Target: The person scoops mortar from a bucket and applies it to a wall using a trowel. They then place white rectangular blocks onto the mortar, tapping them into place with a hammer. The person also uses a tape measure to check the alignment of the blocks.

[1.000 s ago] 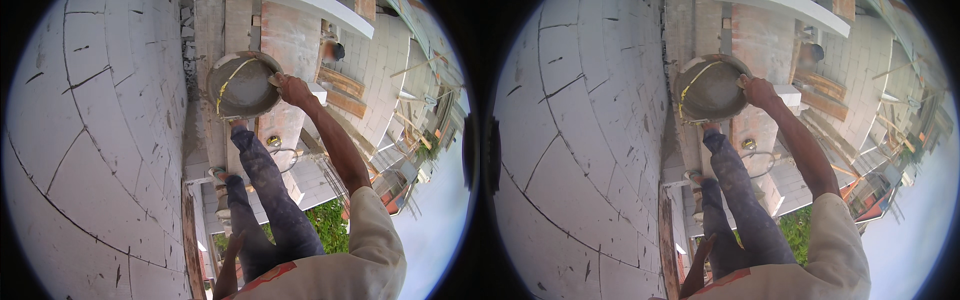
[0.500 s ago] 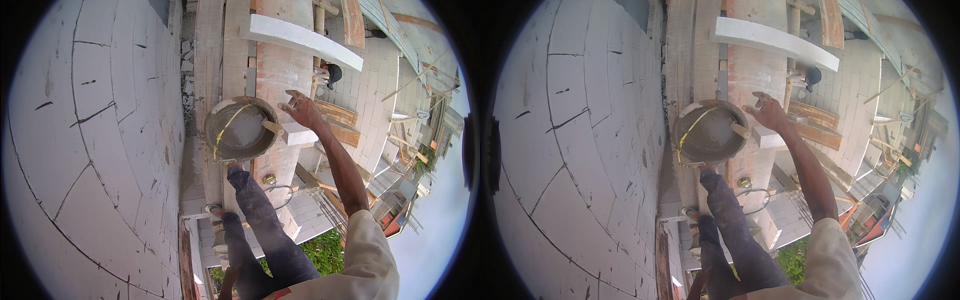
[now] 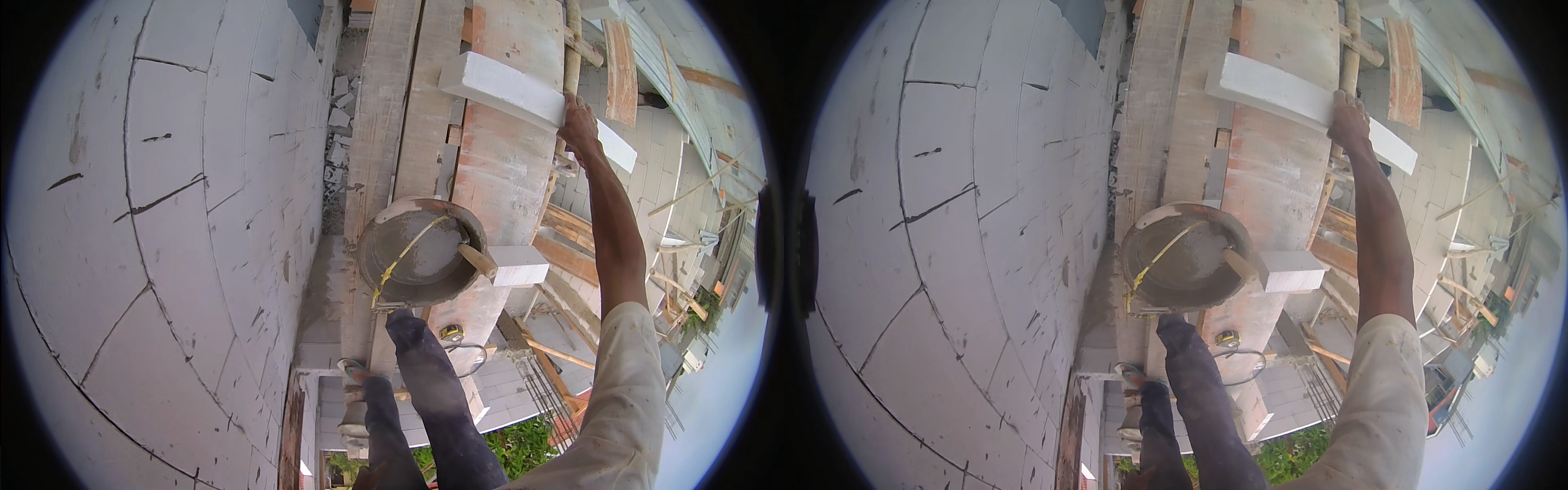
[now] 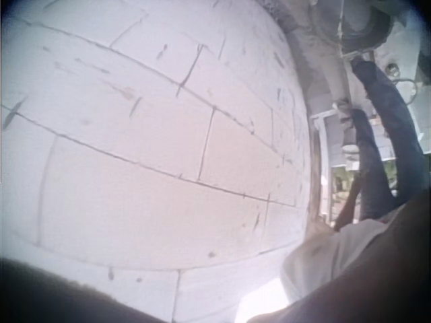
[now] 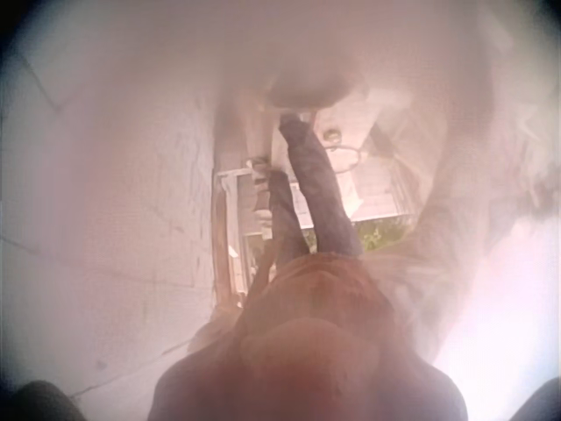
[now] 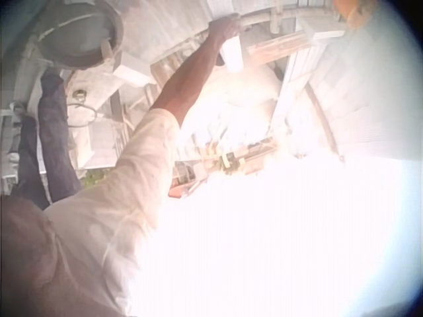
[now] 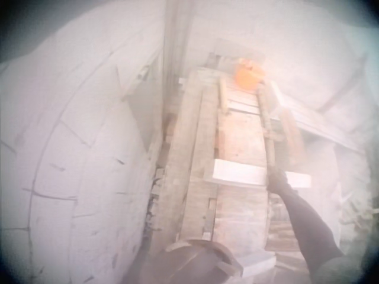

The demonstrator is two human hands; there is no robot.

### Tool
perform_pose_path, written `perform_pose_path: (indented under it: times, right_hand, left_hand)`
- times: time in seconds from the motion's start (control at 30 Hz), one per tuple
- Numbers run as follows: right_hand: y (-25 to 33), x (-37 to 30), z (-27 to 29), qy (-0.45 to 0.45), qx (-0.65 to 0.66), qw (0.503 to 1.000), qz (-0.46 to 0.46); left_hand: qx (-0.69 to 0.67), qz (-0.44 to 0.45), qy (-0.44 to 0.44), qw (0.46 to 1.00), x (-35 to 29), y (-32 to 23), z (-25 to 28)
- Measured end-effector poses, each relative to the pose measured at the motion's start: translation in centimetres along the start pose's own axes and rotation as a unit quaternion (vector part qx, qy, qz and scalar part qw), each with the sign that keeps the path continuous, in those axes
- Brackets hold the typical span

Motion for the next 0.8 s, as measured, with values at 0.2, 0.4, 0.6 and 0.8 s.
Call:
perform_pose_path:
  times: [0.2, 0.4, 0.6, 0.8]
  right_hand:
    - [1.0, -2.5, -0.9, 0.001, -0.001, 0.998, 0.057]
    - [12.3, -8.5, 0.1, 0.033, -0.006, 0.983, 0.178]
    - [16.8, -12.1, -2.0, -0.002, 0.027, 0.972, 0.235]
    - [14.5, -10.8, -1.8, 0.088, -0.034, 0.968, 0.231]
  left_hand:
    - [-0.014, -0.013, 0.005, 1.000, 0.6, 0.9, 0.7]
    - [-0.002, -0.014, -0.005, 1.000, 0.3, 2.8, 1.4]
    - [-0.006, -0.017, 0.018, 1.000, 0.1, 3.7, 2.2]
    - [-0.056, -0.091, 0.012, 0.994, -0.5, 2.6, 2.4]
Point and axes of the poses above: each hand's wrist, its own x-axis towards the middle knuckle, its own z-axis out of the back of the hand, y = z × x, the point moved 4 cm from there along x, towards the middle knuckle, and after that the axes turned 4 degrees about z, right-handed, at the moved point
